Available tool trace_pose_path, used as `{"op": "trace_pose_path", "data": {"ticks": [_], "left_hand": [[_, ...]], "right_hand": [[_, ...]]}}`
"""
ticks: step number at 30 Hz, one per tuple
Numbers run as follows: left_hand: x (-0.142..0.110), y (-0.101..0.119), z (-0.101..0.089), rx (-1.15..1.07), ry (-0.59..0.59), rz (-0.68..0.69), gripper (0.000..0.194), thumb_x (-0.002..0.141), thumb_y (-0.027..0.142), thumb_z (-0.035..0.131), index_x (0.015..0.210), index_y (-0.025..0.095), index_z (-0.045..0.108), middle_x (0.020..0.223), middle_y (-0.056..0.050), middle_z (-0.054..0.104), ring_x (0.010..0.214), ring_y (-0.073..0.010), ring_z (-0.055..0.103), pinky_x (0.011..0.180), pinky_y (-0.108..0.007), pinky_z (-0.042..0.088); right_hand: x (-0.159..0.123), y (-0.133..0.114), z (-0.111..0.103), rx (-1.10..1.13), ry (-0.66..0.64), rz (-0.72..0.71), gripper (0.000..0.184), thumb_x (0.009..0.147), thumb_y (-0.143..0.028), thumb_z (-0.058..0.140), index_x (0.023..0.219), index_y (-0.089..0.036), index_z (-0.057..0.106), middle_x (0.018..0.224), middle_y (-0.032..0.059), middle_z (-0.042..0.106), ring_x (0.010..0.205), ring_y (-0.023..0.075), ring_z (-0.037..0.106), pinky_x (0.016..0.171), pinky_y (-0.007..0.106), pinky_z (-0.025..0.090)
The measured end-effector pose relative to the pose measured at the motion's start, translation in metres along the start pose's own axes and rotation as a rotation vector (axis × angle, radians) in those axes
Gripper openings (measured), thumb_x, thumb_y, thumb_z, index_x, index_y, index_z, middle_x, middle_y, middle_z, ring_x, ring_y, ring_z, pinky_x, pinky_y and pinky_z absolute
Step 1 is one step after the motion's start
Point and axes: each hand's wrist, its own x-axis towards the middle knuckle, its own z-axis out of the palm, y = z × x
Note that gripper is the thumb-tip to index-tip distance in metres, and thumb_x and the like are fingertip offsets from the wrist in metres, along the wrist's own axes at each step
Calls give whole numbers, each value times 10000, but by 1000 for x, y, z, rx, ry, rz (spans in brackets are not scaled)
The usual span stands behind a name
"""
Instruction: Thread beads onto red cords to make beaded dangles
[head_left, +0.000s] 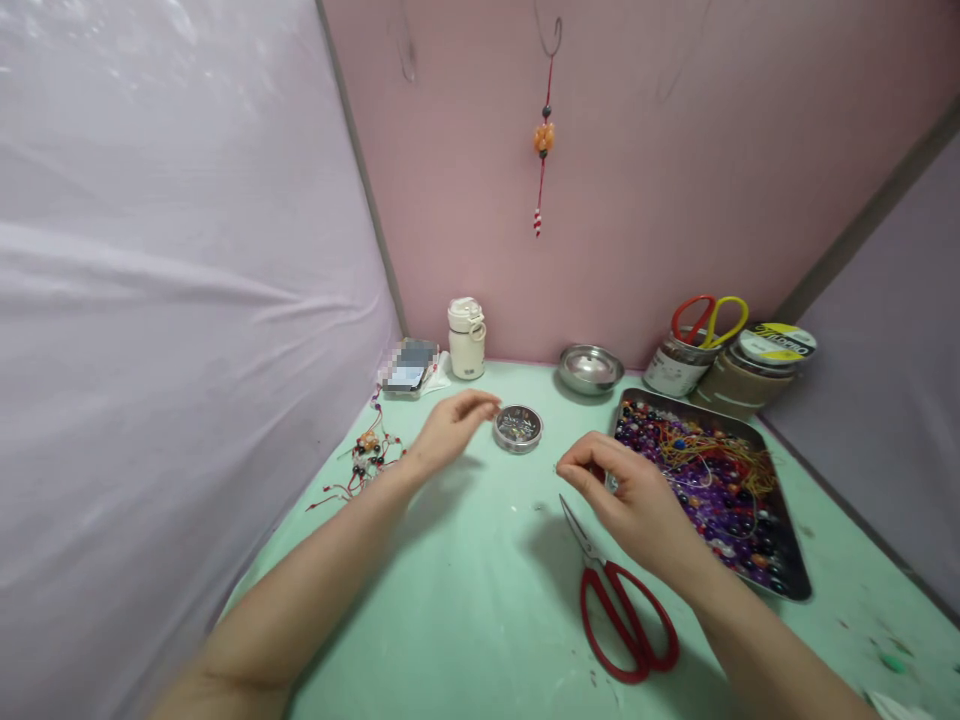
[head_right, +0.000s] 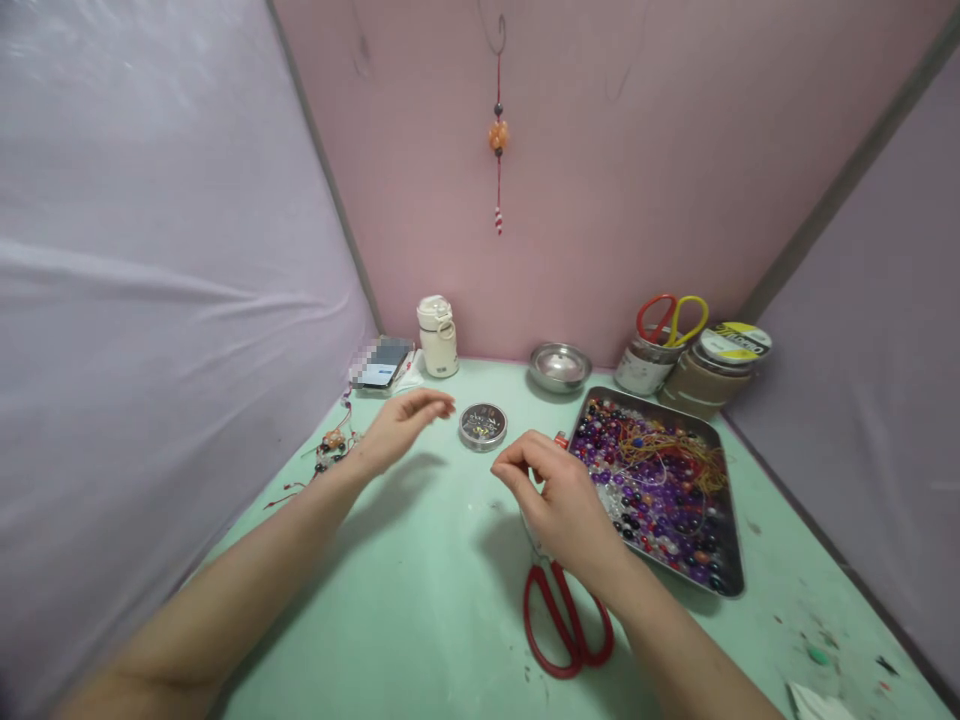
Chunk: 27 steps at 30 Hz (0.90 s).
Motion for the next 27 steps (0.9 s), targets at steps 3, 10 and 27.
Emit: {"op": "trace_pose_path", "data": {"ticks": [3, 10, 27], "left_hand": [[30, -42, -49, 260, 316, 48, 377, 777, 224, 446, 1134, 198, 564, 1046, -65, 686, 992, -216, 606, 906, -408, 455], [63, -100, -121, 787, 403, -83, 558, 764, 198, 411, 1321, 222, 440, 1225, -67, 623, 1245, -290, 420, 1035, -504, 270], [65, -120, -122, 982, 139, -35, 567, 785, 212, 343, 1341, 268, 438, 1255, -39, 612, 1282, -260, 382, 1050, -484, 178]], "right_hand": [[0, 6, 7, 30, -77, -6, 171, 891, -232, 508, 732, -189, 554, 735, 1, 556, 704, 128, 508, 682, 261, 383], [-17, 3, 50, 129, -393, -17, 134, 878, -172, 510, 763, -182, 577, 801, 7, 586, 759, 116, 534, 707, 237, 397], [-42, 20, 94, 231, -551, 77, 130, 817, -115, 515, 741, -177, 600, 785, 8, 593, 754, 119, 534, 692, 226, 393]]}}
